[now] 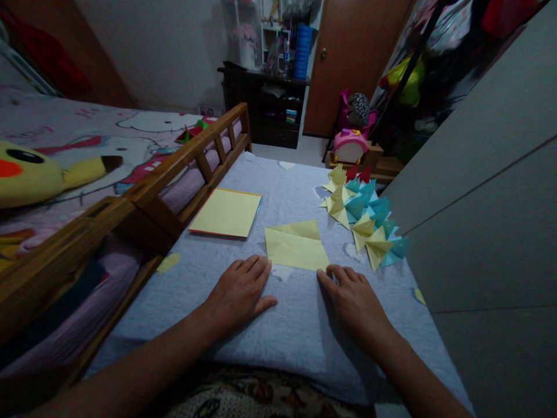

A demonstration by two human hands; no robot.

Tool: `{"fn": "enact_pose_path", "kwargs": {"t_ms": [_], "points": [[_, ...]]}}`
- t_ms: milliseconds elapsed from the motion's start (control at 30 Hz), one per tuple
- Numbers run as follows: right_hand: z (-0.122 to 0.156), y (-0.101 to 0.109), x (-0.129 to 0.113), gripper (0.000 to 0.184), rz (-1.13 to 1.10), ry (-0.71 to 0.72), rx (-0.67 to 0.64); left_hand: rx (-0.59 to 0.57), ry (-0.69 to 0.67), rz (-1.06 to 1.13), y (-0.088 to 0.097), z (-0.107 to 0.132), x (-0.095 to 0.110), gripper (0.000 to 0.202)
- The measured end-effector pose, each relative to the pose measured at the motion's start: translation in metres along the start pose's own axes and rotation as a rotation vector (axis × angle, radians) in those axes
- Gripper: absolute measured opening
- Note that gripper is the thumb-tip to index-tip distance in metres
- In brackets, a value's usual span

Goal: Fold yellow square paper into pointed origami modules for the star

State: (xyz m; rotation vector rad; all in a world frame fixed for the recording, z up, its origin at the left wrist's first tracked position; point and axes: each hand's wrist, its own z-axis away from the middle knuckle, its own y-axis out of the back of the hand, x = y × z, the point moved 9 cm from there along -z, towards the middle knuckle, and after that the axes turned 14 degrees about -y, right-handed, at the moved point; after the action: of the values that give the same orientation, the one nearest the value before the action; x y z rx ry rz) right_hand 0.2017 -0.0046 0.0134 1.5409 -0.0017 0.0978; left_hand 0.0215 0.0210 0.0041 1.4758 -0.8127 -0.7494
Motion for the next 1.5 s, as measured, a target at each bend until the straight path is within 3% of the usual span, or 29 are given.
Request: {"fn": "enact_pose_path", "kwargs": {"t_ms": [233,333,400,500,567,667,833,900,967,1033,1100,1200,1267,1367,1500], "points": [[0.017,-0.005,0.035,0.063,-0.019,-0.067,0.051,0.014,0.009,0.007,-0.004,0.003,-0.002,0.049],[0.012,0.001,0.04,0.054,-0.051,-0.093,0.018,0.047,0.006,0.015,-0.002,0.004,-0.001,0.048],[0.004,0.006,0.038,0.035,-0.087,-0.11,-0.015,0.082,0.003,0.03,-0.001,0.006,-0.002,0.047],[-0.011,0.019,0.027,0.019,-0.185,-0.132,0.036,0.17,0.011,0.079,0.002,0.011,-0.005,0.049],[-0.02,0.025,0.015,0.02,-0.256,-0.133,0.095,0.228,0.037,0.129,0.003,0.012,-0.011,0.055],[-0.031,0.02,0.004,0.035,-0.288,-0.171,0.129,0.244,0.079,0.189,0.002,0.006,-0.019,0.067],[-0.037,0.007,0.001,0.008,-0.433,-0.173,0.153,0.246,0.068,0.284,0.005,-0.019,-0.026,0.085],[-0.036,0.005,0.001,0.008,-0.504,-0.133,0.179,0.276,0.1,0.337,0.006,-0.027,-0.033,0.086],[-0.034,0.005,-0.001,0.01,-0.572,-0.07,0.21,0.327,0.127,0.361,0.007,-0.031,-0.04,0.075],[-0.03,0.008,-0.003,0.011,-0.649,0.003,0.244,0.384,0.097,0.356,0.01,-0.035,-0.042,0.047],[-0.027,0.012,-0.004,0.011,-0.73,0.076,0.261,0.444,0.014,0.359,0.015,-0.037,-0.039,0.022],[-0.027,0.017,0.0,0.011,-0.869,0.121,0.243,0.543,-0.142,0.404,0.022,-0.036,-0.029,0.01],[-0.031,0.018,0.014,0.013,-0.978,0.034,0.259,0.608,-0.218,0.404,0.029,-0.033,-0.023,0.013],[-0.04,0.009,0.044,0.017,-1.117,-0.216,0.287,0.676,-0.281,0.311,0.04,-0.027,-0.014,0.019],[-0.05,-0.017,0.055,0.025,-1.346,-0.354,0.097,0.734,-0.344,0.194,0.055,-0.02,0.001,0.02]]}}
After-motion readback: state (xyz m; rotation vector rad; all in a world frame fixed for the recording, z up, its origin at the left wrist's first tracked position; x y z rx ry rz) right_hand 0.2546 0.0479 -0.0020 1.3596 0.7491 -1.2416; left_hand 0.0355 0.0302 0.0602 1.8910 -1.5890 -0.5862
